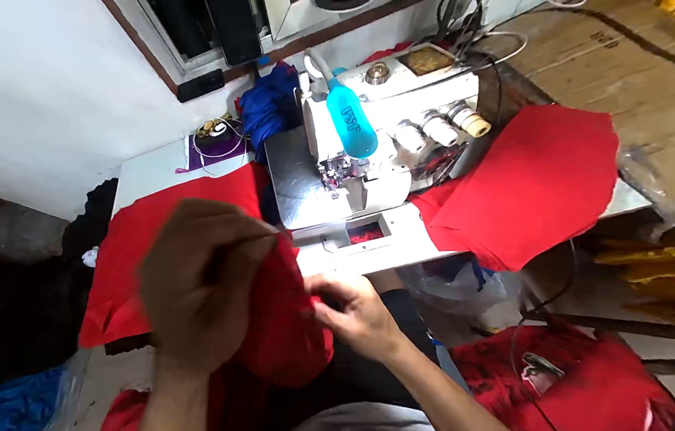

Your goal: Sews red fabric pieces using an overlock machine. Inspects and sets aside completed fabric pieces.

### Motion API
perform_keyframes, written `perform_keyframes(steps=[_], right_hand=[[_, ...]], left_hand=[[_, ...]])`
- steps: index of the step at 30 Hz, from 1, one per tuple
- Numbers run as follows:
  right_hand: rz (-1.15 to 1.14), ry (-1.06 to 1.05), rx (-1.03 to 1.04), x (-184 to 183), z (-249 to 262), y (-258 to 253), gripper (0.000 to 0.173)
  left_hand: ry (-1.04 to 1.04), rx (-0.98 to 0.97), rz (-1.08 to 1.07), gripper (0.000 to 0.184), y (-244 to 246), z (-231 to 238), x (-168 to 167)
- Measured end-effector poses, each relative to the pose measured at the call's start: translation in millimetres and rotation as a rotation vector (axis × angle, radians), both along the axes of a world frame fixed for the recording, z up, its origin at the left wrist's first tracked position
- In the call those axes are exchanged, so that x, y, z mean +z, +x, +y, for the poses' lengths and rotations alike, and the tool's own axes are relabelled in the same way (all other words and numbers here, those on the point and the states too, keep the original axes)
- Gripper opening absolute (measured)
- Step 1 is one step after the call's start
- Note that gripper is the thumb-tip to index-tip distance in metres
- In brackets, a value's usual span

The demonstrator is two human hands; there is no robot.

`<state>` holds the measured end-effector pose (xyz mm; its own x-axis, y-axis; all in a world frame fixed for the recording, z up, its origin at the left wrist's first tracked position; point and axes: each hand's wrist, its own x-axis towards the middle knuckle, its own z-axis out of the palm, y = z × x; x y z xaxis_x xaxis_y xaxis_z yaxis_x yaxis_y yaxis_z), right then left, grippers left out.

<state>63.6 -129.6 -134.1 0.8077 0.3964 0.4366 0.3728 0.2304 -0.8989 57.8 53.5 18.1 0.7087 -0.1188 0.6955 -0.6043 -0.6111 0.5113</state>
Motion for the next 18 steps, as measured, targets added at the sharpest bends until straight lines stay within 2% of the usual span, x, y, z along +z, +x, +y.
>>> perform_keyframes(steps=[3, 7, 11, 15, 18], right_hand=[[0.074, -0.079, -0.053, -14, 1, 0, 0.018], [-0.034, -0.127, -0.164, -6, -7, -7, 0.02], [-0.011, -0.104, -0.232, -7, -5, -9, 0.02], [0.042, -0.12, -0.155, -11, 3, -9, 0.022], [-0.007, -0.179, -0.264, -11, 7, -5, 0.019]], left_hand=[[-0.051, -0.018, 0.165, 0.007, 4, -2, -40], [-0.11, 0.081, 0.132, 0.007, -7, 15, -37], [-0.263, 0.181, 0.123, 0.006, -11, 22, -55], [-0.253, 0.183, 0.14, 0.005, -6, 23, -56], [-0.279, 0.212, 0.169, 0.006, 5, 29, -63]])
